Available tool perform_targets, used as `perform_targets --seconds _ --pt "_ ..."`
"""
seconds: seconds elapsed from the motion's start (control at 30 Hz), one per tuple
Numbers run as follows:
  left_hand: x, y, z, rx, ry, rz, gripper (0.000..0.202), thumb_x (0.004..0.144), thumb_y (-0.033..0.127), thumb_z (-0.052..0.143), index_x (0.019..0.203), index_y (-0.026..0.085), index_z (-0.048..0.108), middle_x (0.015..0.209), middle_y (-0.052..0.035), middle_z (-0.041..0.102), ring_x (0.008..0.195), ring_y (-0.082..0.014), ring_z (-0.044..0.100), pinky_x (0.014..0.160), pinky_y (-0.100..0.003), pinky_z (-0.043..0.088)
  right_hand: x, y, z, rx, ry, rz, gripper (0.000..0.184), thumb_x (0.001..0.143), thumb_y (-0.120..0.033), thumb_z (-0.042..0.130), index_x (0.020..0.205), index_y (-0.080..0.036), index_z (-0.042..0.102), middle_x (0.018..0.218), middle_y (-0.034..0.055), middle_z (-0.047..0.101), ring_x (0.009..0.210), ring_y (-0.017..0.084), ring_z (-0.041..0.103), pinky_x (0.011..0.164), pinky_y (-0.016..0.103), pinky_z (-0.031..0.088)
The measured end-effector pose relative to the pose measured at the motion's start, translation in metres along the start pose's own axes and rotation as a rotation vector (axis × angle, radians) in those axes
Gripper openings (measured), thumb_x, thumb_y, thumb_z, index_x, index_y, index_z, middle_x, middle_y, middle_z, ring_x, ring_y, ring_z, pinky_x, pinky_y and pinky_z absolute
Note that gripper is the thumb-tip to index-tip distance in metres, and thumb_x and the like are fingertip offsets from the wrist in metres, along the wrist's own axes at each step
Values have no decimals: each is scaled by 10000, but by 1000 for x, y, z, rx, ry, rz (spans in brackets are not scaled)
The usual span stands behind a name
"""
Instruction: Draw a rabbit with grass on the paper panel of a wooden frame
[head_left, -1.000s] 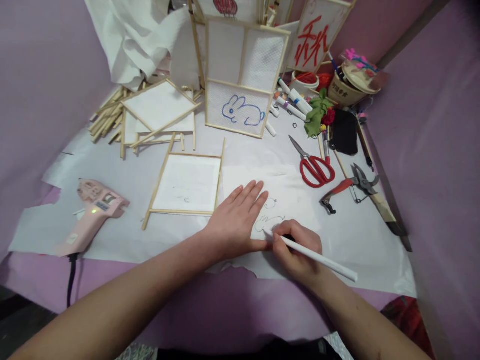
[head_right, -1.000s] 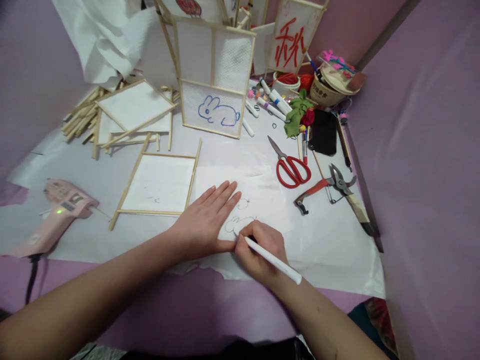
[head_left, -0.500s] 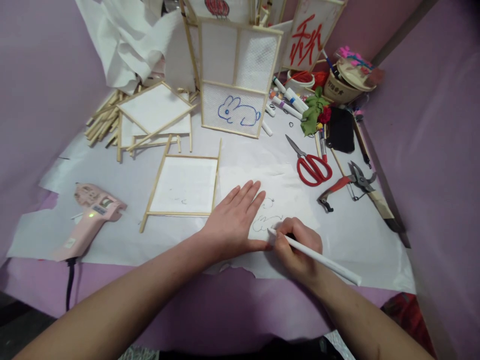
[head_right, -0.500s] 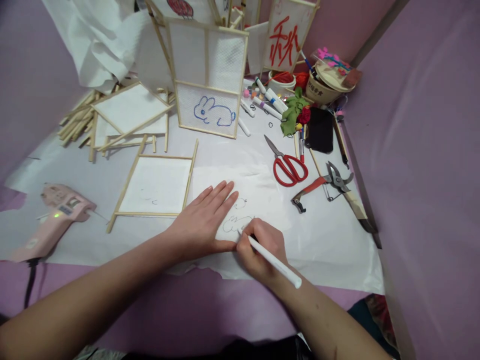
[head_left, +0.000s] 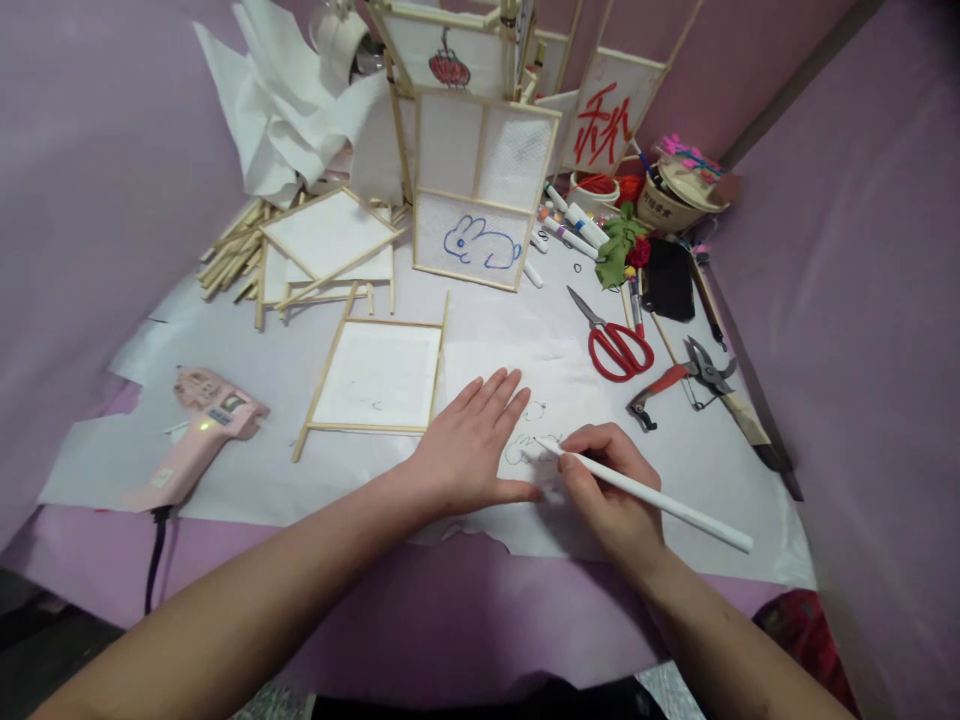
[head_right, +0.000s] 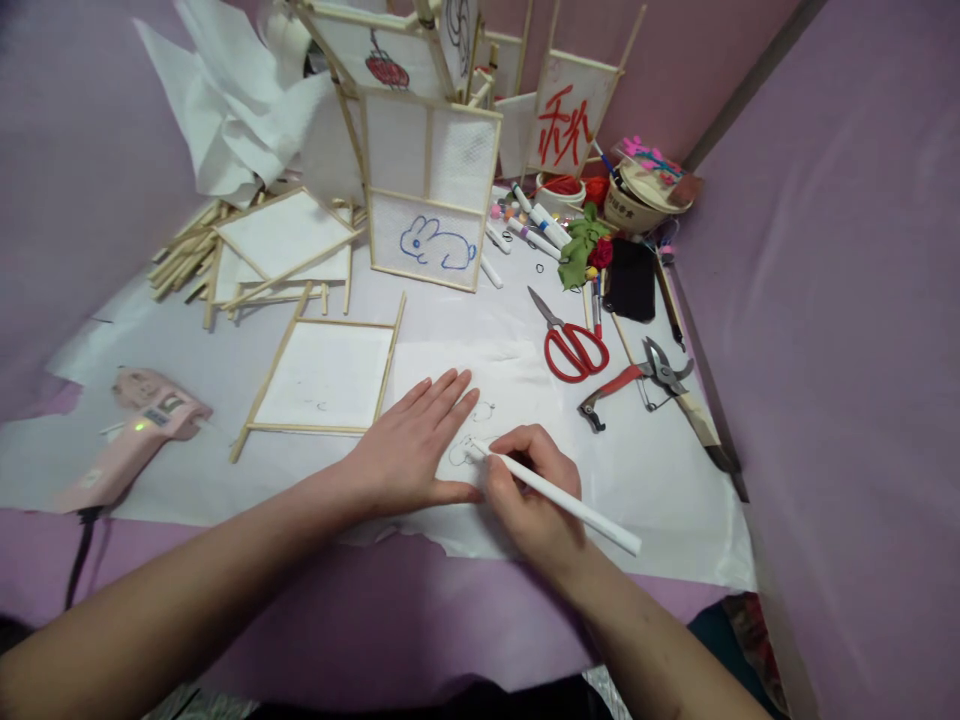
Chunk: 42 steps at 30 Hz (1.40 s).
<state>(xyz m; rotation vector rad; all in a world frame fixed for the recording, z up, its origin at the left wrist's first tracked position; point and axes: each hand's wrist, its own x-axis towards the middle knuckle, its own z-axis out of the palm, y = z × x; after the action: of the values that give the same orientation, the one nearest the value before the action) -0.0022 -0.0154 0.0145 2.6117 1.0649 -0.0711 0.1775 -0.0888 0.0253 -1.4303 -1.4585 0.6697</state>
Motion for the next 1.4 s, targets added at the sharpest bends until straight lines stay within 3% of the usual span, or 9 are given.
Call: perform_targets --seconds 0.13,0.33,0.7,1.4 --pt "-1 -1 3 -1 38 8 1065 848 782 524 1586 72 234 1690 -170 78 1577 -302 55 1284 -467 94 10 -8 3 -69 -127 21 67 788 -156 591 769 -220 584 570 -67 574 463 89 500 445 200 413" --pt "-1 -1 7 -25 52 19 1062 852 787 509 1585 68 237 1689 -170 67 1577 -303 50 1285 -464 77 13 3 14 -155 -89 -182 126 811 -169 531 697 -223 527 547 -55 562 476 100 514 484 220 425" --pt "-2 -1 4 -22 44 13 1030 865 752 518 1578 67 230 1689 -174 70 1578 -294 40 1284 -456 68 14 10 15 -91 -167 -177 119 809 -157 534 715 -225 509 597 -38 597 510 109 534 514 237 455" --pt "-2 0 4 -16 54 13 1037 863 772 506 1579 70 242 1688 -170 77 1577 -296 56 1287 -460 77 14 10 15 -111 -177 -172 124 810 -165 530 700 -223 525 589 -39 594 510 107 539 513 232 448"
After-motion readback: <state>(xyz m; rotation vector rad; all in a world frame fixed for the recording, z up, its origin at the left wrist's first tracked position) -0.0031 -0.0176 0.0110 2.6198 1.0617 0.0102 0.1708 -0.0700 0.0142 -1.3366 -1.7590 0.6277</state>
